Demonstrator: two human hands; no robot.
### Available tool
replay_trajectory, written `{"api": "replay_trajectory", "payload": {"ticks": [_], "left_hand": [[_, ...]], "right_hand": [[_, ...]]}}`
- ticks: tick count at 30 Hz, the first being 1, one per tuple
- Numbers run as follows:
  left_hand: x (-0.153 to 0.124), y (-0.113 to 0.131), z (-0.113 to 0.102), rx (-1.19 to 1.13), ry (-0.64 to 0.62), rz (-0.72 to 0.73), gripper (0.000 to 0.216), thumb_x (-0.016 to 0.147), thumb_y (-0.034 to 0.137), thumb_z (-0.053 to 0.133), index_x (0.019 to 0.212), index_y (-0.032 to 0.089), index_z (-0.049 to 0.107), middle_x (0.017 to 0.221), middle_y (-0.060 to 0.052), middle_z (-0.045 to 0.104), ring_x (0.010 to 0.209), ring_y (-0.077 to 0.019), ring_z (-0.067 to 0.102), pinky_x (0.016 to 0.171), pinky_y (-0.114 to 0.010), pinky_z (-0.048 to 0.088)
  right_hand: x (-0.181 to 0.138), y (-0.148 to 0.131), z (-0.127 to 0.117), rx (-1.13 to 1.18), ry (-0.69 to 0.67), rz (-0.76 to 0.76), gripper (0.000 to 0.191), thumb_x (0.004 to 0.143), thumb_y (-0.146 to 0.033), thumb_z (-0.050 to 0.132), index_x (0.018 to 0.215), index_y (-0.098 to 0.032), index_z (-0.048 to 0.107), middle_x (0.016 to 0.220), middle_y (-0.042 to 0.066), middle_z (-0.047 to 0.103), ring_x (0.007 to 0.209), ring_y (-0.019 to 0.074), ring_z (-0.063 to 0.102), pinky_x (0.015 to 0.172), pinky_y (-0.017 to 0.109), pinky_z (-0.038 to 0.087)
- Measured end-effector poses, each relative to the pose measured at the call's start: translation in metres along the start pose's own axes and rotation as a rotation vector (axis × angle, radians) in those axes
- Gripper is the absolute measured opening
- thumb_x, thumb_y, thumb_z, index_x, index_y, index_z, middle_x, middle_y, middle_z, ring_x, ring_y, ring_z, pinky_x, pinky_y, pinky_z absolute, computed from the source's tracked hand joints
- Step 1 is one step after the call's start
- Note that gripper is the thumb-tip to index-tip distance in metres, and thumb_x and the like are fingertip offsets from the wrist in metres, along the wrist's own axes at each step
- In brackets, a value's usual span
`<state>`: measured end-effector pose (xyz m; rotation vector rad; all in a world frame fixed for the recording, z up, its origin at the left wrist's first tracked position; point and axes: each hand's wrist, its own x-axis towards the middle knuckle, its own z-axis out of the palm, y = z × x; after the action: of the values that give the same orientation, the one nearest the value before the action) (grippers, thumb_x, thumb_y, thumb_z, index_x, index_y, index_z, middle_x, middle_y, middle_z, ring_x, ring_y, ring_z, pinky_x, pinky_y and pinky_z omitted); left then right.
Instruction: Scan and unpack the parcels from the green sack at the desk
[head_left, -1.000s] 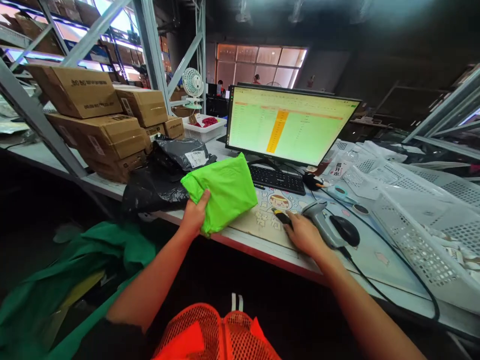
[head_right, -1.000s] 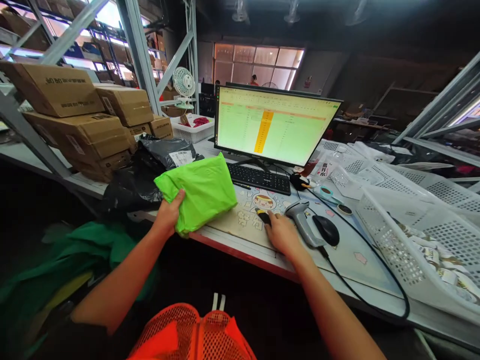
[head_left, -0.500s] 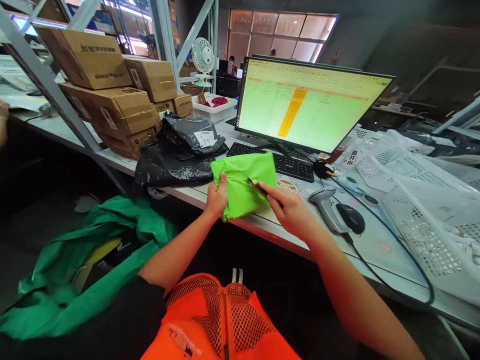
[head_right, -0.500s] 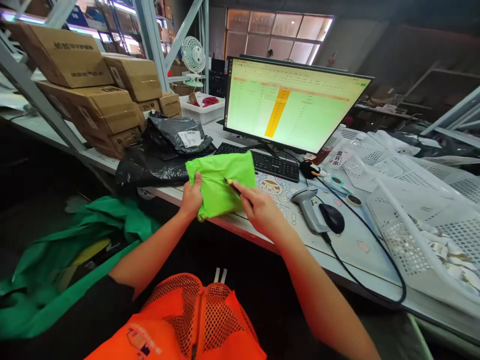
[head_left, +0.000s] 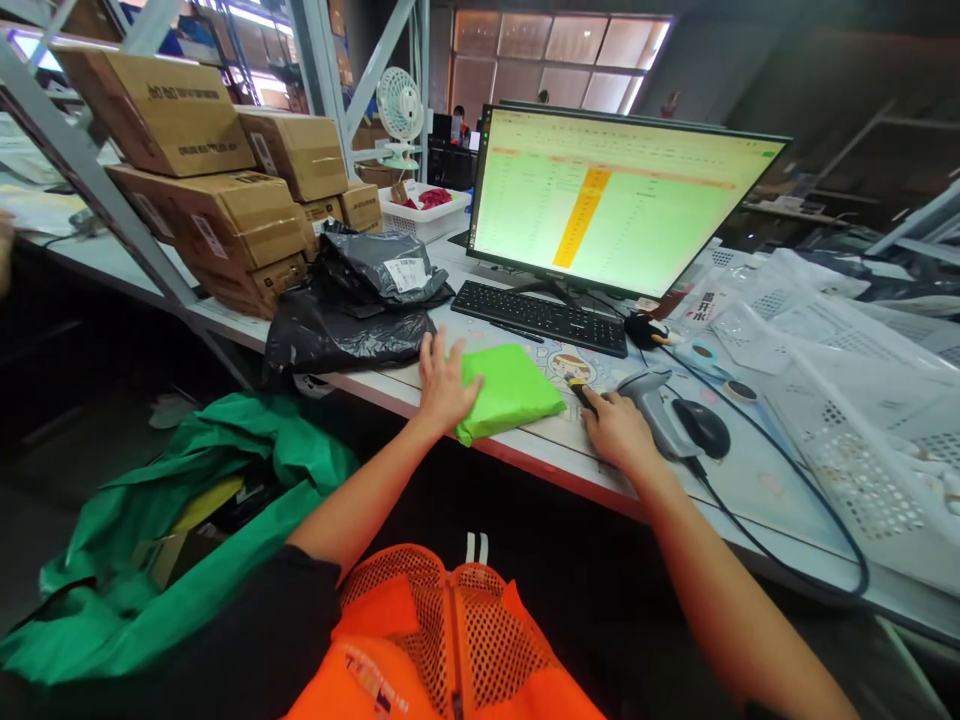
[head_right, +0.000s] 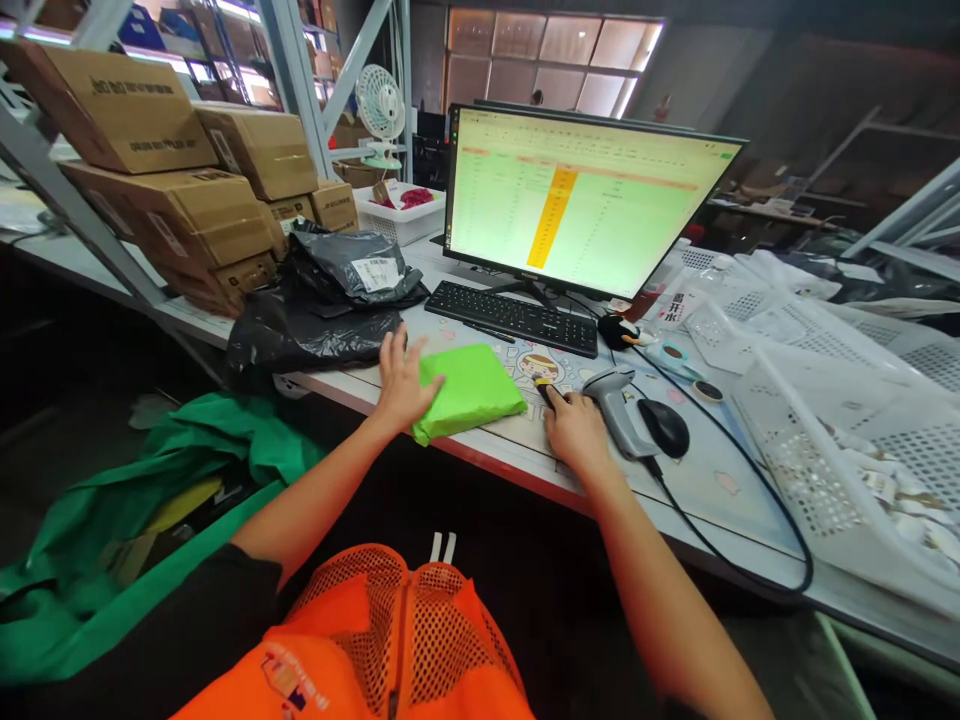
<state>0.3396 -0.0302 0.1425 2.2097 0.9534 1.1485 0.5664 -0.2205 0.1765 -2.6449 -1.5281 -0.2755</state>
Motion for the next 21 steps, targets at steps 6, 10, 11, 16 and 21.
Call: {"api": "replay_trajectory", "payload": {"ticks": [6,10,11,16,21], "left_hand": [[0.011,-0.002,0.003,0.118,-0.499,0.487,0.023,0.102,0.030,0.055,0.111,0.017,0.072,0.121,-0.012,0.071,0.120,-0.0299,0.061,0.110,-0.049,0.046],[0.013,-0.001,0.009,0.137,-0.411,0.621,0.022,0.101,0.024,0.047,0.096,0.015,0.066,0.097,-0.013,0.070,0.099,-0.0278,0.061,0.093,-0.043,0.051],[0.012,-0.002,0.010,0.130,-0.376,0.643,0.022,0.101,0.023,0.045,0.094,0.015,0.065,0.095,-0.012,0.069,0.095,-0.0269,0.061,0.090,-0.042,0.051],[-0.009,-0.007,0.002,0.093,-0.262,0.734,0.030,0.101,0.025,0.043,0.075,0.020,0.058,0.069,-0.005,0.061,0.069,-0.0212,0.058,0.069,-0.035,0.046],[-0.074,0.020,-0.030,0.064,-0.211,0.645,0.036,0.104,0.027,0.048,0.070,0.020,0.057,0.063,-0.003,0.058,0.062,-0.0175,0.055,0.064,-0.033,0.041]], "right_hand": [[0.053,-0.038,-0.006,0.385,0.180,-0.265,0.056,0.100,-0.031,0.044,0.151,-0.011,0.056,0.145,0.020,0.062,0.134,0.0339,0.057,0.117,0.052,0.043],[0.088,-0.092,0.007,0.497,-0.028,-0.440,0.058,0.100,-0.027,0.042,0.156,-0.017,0.053,0.151,0.013,0.060,0.138,0.0281,0.057,0.120,0.050,0.042],[0.092,-0.103,0.012,0.497,-0.066,-0.466,0.057,0.100,-0.027,0.043,0.155,-0.018,0.054,0.151,0.012,0.061,0.138,0.0271,0.058,0.120,0.049,0.043],[0.088,-0.123,0.033,0.439,-0.159,-0.510,0.055,0.100,-0.035,0.054,0.153,-0.020,0.057,0.162,0.013,0.048,0.154,0.0311,0.039,0.128,0.055,0.028],[0.074,-0.121,0.027,0.316,-0.168,-0.472,0.055,0.107,-0.042,0.043,0.158,-0.023,0.049,0.166,0.009,0.043,0.158,0.0297,0.030,0.130,0.056,0.017]]}}
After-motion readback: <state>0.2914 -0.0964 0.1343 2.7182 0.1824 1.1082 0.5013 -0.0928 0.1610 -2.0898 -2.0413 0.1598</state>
